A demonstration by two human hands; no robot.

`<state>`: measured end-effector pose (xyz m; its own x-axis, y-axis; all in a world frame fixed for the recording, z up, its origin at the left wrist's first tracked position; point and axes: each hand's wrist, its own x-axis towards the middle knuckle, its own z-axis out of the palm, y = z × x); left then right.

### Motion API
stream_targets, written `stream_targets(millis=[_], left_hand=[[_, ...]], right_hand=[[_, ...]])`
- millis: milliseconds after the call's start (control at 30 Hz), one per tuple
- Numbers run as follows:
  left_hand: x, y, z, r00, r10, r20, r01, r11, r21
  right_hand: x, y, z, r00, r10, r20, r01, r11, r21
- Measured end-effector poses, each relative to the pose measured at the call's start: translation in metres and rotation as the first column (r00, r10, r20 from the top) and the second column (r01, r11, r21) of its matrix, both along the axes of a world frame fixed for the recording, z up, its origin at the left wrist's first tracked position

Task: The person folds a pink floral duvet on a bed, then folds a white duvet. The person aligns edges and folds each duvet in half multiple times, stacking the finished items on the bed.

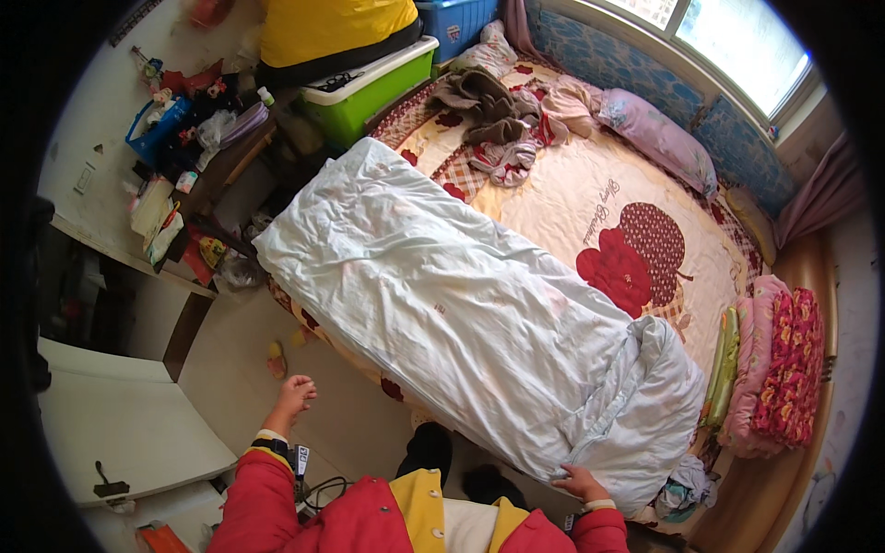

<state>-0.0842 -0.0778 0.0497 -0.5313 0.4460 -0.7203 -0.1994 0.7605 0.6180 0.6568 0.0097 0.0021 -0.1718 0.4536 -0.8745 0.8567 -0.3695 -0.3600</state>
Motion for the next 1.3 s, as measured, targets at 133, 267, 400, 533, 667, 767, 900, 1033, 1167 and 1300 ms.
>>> stream_targets(millis=[133, 267, 400, 533, 667, 767, 900, 1033, 1167, 1300], left_hand=[[-0.029, -0.041, 0.004, 0.971, 0.229, 0.061, -0.228, 0.973, -0.021], [-0.062, -0.072, -0.005, 0.848, 0.469, 0.248, -0.471, 0.880, -0.056], [-0.113, -0.047, -0.019, 0.814, 0.521, 0.257, -0.558, 0.825, 0.094], [-0.175, 0.029, -0.042, 0.804, 0.516, 0.296, -0.571, 0.809, 0.141], [-0.247, 0.111, -0.074, 0.858, 0.427, 0.284, -0.472, 0.874, 0.113], [-0.292, 0.156, -0.107, 0.862, 0.393, 0.320, -0.443, 0.891, 0.100], [-0.347, 0.197, -0.161, 0.830, 0.410, 0.378, -0.464, 0.884, 0.060], [-0.383, 0.224, -0.199, 0.742, 0.463, 0.486, -0.565, 0.821, 0.081], [-0.390, 0.244, -0.197, 0.632, 0.422, 0.650, -0.539, 0.842, -0.023], [-0.385, 0.255, -0.176, 0.620, 0.408, 0.670, -0.506, 0.861, -0.057]], right_hand=[[-0.038, 0.026, 0.019, 0.921, -0.298, -0.250, 0.297, 0.954, -0.040], [-0.032, 0.066, 0.046, 0.991, 0.064, 0.120, -0.104, 0.928, 0.358], [-0.015, 0.072, 0.063, 0.979, -0.203, -0.011, 0.189, 0.894, 0.407], [-0.010, 0.049, 0.065, 0.964, -0.224, 0.141, 0.169, 0.931, 0.323], [-0.056, 0.020, 0.058, 0.947, -0.074, 0.311, -0.055, 0.920, 0.388], [-0.133, 0.006, 0.065, 0.933, -0.329, 0.145, 0.334, 0.942, -0.009], [-0.233, 0.002, 0.093, 0.874, -0.463, 0.149, 0.466, 0.885, 0.015], [-0.274, 0.006, 0.121, 0.864, -0.467, 0.186, 0.454, 0.884, 0.111], [-0.285, -0.005, 0.130, 0.796, -0.532, 0.287, 0.522, 0.845, 0.120], [-0.297, -0.016, 0.129, 0.831, -0.478, 0.284, 0.466, 0.877, 0.115]])
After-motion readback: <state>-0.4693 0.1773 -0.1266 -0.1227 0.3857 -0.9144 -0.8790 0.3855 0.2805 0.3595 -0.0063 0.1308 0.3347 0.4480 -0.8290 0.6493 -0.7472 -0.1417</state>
